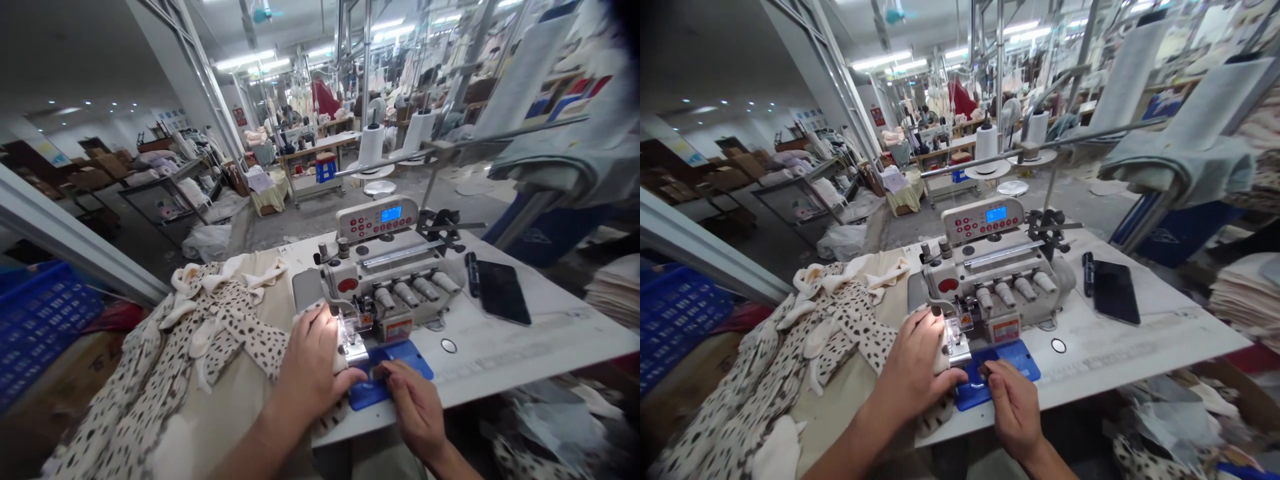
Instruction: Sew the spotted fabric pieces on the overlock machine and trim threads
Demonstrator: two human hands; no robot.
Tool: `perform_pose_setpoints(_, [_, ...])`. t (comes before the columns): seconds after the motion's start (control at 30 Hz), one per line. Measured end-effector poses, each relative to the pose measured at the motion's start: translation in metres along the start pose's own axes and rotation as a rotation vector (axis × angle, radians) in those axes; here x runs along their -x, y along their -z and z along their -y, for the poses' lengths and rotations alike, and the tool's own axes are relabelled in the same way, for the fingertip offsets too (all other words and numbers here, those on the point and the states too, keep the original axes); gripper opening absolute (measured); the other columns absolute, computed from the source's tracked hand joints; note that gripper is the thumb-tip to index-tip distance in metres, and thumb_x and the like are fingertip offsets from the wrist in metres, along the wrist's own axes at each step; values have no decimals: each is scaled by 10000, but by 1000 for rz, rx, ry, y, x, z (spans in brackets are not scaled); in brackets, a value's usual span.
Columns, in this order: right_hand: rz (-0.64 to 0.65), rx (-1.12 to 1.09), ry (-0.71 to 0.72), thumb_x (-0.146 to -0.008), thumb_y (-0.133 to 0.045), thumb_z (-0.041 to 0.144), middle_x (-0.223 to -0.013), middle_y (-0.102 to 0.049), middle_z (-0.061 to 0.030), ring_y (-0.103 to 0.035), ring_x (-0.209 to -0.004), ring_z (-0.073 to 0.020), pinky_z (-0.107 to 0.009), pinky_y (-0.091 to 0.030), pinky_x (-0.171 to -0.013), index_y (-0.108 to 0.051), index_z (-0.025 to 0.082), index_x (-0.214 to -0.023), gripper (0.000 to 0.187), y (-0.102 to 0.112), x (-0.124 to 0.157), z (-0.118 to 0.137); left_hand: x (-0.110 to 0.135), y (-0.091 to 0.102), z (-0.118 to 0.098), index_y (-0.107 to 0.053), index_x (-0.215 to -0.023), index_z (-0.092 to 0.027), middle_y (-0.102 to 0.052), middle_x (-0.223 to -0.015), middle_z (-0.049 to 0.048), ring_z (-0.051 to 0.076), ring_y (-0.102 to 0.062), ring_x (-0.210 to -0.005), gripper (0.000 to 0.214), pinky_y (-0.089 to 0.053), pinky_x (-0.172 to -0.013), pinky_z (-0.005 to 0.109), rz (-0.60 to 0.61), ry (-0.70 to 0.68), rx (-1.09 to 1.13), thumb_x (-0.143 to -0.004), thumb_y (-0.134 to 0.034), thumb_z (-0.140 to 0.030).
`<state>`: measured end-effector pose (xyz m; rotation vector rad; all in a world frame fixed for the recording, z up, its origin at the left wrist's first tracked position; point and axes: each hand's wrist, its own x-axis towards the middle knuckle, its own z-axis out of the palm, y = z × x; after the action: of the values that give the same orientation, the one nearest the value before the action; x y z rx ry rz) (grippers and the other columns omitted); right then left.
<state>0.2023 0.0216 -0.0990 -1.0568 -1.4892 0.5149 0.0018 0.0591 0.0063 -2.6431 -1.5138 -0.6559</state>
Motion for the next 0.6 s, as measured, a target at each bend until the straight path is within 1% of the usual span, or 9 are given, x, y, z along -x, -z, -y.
perform_pose_setpoints(0.1, [6, -3, -38, -1006, -485, 306, -843, -727, -86, -697, -791, -246, -327, -543, -663, -726, 215, -998, 257, 0, -2, 2, 0, 2, 2, -536, -1298, -108, -554, -1376, 213, 379, -479, -1286, 851, -437, -1062, 577, -23, 3, -17, -715, -729, -697])
perform_pose_setpoints(0.17, [5, -44, -69, -1011, -475, 378, -795, -676, -68, -656, -734, -226, -317, -522, -637, -682, 205, -953, 276, -1, -2, 2, 4, 4, 0, -539, -1312, -113, -537, -1399, 216, 380, -483, -1267, 802, -447, -1029, 578, -37, 15, -53, -765, -694, -678])
perform_pose_setpoints(0.2, [4, -78, -77, -1007, -471, 433, -762, -633, -52, -619, -691, -212, -310, -503, -612, -645, 205, -902, 305, -1, -3, 2, 6, 5, -1, -542, -1317, -125, -531, -1410, 207, 372, -492, -1250, 725, -457, -1008, 571, -39, 25, -71, -815, -674, -631])
perform_pose_setpoints(0.27, [35, -136, -78, -986, -483, 508, -711, -538, -16, -533, -629, -184, -292, -456, -568, -541, 217, -782, 360, -3, -4, 4, 11, 8, -3, -554, -1311, -162, -545, -1402, 171, 337, -523, -1186, 489, -474, -967, 541, -41, 39, -87, -929, -604, -464])
perform_pose_setpoints(0.33, [89, -137, -77, -983, -511, 477, -693, -487, 2, -495, -624, -168, -279, -428, -569, -461, 225, -705, 378, -6, -5, 7, 15, 10, -2, -558, -1300, -189, -583, -1347, 131, 285, -548, -1110, 329, -487, -944, 488, -39, 51, -56, -985, -506, -269])
perform_pose_setpoints(0.37, [118, -119, -86, -988, -518, 434, -699, -498, -1, -505, -639, -167, -278, -431, -589, -454, 224, -687, 373, -9, -6, 10, 16, 11, -2, -553, -1298, -193, -594, -1319, 120, 267, -551, -1088, 323, -490, -941, 465, -43, 60, -32, -986, -471, -201])
perform_pose_setpoints(0.43, [149, -85, -131, -994, -521, 378, -740, -566, -22, -554, -687, -176, -281, -460, -646, -513, 216, -703, 333, -15, -5, 15, 18, 14, 0, -542, -1296, -192, -600, -1283, 113, 254, -550, -1081, 338, -491, -946, 442, -47, 85, 5, -972, -455, -148])
perform_pose_setpoints(0.53, [102, -113, -274, -950, -592, 429, -891, -695, -78, -645, -814, -224, -308, -517, -752, -655, 197, -895, 246, -25, -2, 24, 20, 19, 0, -549, -1263, -198, -611, -1243, 109, 268, -555, -1069, 315, -497, -934, 450, -19, 104, 29, -951, -514, -178])
perform_pose_setpoints(0.6, [83, -175, -397, -895, -656, 475, -979, -736, -108, -677, -897, -262, -330, -537, -803, -692, 178, -1011, 320, -31, 0, 29, 21, 23, -3, -563, -1227, -207, -630, -1188, 97, 269, -567, -1044, 297, -502, -921, 450, 13, 115, 64, -934, -534, -172])
